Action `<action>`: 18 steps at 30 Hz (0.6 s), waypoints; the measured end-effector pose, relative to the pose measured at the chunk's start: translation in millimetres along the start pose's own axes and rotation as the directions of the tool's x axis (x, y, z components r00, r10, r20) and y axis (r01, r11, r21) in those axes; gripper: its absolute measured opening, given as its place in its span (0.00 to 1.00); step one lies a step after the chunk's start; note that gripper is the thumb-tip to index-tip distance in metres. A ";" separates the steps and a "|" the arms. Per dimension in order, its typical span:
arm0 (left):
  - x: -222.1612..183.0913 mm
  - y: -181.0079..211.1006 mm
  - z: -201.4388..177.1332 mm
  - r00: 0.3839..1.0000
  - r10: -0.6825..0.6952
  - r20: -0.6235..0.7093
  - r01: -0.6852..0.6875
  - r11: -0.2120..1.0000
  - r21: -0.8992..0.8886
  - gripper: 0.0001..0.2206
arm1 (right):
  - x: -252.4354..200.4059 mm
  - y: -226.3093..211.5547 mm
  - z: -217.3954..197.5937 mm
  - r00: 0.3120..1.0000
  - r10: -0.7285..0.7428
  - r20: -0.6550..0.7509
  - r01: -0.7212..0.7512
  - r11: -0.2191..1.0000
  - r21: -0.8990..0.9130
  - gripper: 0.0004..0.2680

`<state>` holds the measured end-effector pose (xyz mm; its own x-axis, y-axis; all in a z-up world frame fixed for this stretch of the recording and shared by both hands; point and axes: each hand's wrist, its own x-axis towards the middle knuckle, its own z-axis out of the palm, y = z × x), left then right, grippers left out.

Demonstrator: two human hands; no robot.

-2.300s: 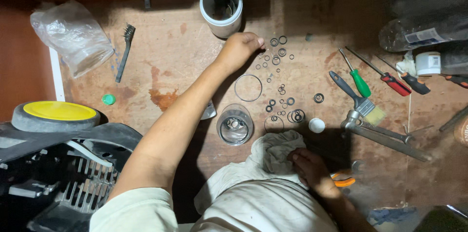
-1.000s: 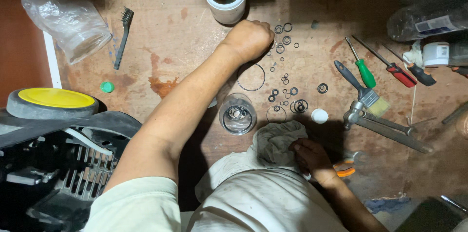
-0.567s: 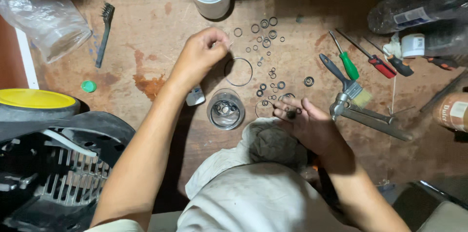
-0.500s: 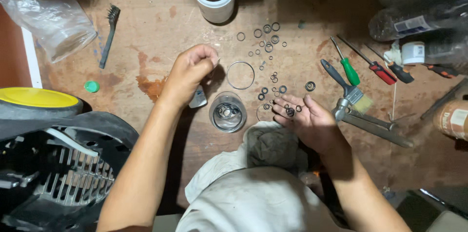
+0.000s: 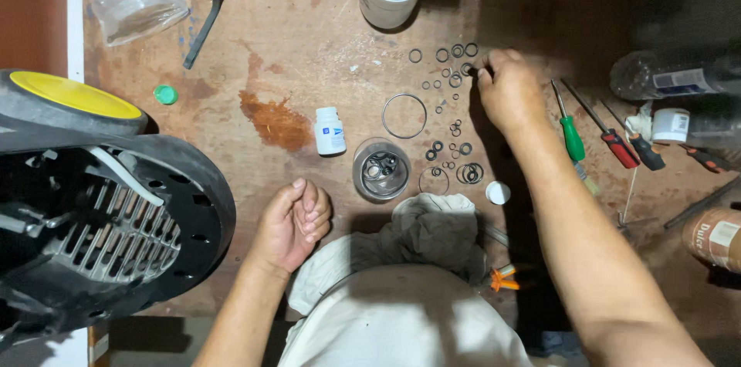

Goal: The person sorts through various black rubber o-rings and small washers on a wooden workbench, picking them up by hand and placing them into a clear plastic jar and a white container.

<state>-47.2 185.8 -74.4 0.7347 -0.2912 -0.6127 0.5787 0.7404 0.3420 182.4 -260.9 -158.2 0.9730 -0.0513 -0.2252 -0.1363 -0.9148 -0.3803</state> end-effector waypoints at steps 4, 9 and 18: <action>-1.8 -15.3 -7.1 0.995 -0.013 -0.102 0.022 0.996 0.084 0.17 | 44.3 -7.0 18.4 0.972 -0.229 -0.046 0.207 0.938 -0.278 0.09; -11.1 -19.9 -17.6 0.985 0.024 -0.173 -0.004 0.993 0.114 0.16 | 25.5 -41.5 -12.7 0.967 -0.254 -0.009 0.253 0.964 -0.080 0.11; -14.9 -32.7 -22.2 0.966 0.021 -0.259 0.009 0.993 0.113 0.16 | -2.4 -46.4 7.4 0.987 -0.152 -0.055 0.133 0.956 -0.261 0.08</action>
<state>-84.9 179.4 -92.2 0.6298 -0.1090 -0.7691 0.6218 0.6642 0.4150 185.1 -215.4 -146.6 0.9911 0.0666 -0.1153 0.0477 -0.9861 -0.1592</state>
